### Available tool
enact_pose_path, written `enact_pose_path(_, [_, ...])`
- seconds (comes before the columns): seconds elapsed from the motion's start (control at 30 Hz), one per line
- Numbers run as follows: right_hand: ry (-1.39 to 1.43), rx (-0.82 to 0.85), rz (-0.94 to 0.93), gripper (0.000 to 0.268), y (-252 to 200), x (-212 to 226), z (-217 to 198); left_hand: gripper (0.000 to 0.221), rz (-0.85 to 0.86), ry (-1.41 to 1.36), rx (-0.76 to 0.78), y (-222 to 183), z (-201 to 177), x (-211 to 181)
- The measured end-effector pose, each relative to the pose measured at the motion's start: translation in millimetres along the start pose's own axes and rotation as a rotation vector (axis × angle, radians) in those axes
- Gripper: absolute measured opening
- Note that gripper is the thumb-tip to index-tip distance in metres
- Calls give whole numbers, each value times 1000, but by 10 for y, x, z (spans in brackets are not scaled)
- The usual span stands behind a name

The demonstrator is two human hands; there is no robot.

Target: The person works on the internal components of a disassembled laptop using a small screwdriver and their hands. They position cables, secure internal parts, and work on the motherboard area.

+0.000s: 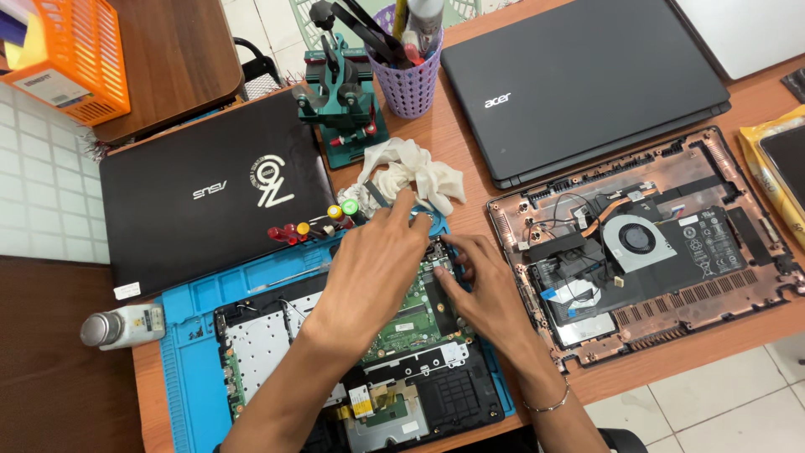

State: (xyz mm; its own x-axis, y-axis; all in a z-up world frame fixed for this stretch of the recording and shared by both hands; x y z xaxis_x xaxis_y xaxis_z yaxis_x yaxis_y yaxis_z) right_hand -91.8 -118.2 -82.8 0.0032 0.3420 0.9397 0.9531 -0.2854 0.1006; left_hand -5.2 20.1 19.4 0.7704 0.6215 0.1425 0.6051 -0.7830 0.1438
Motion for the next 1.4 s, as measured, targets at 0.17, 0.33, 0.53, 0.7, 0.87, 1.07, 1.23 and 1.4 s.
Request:
enact_pose_path(0.17, [-92,-8,-88,45,-7,122,22,16,-34,25,-29,-202,-83,88])
enact_pose_path(0.33, [-140,14,-217,44,-53,336,114,17,-101,-32,-97,-510,-184,285])
enact_pose_path(0.53, [-107,164,-213,46,-90,589,484,14,-274,-139,-7,-1035,-338,563])
enact_pose_path(0.7, [-174,300,-364,46,-159,776,899,12,-459,-218,29,-1594,-401,820])
enact_pose_path(0.87, [-233,454,-396,48,-211,942,1383,11,-634,-238,-27,-2165,-340,1073])
enact_pose_path(1.07, [-313,608,-492,57,-201,1070,2009,11,-888,-290,1,-2753,-234,1281])
enact_pose_path(1.23, [-371,671,-569,68,-223,1018,2427,10,-963,-334,20,-3026,-46,1402])
enact_pose_path(1.4, [-435,691,-611,70,-187,894,2668,12,-992,-388,75,-3141,156,1497])
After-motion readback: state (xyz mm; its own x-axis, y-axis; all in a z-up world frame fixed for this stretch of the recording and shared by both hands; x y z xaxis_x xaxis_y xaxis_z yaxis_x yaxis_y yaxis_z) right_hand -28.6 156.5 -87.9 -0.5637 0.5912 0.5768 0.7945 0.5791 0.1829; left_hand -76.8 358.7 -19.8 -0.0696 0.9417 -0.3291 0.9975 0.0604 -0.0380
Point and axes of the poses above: each hand's wrist, its own y-axis towards the middle knuckle, its own z-axis out of the palm, x = y × z, the point moved 1 cm from there along y, towards the middle knuckle, and after that the axes turned 13 degrees about y, right-handed, at the moved point
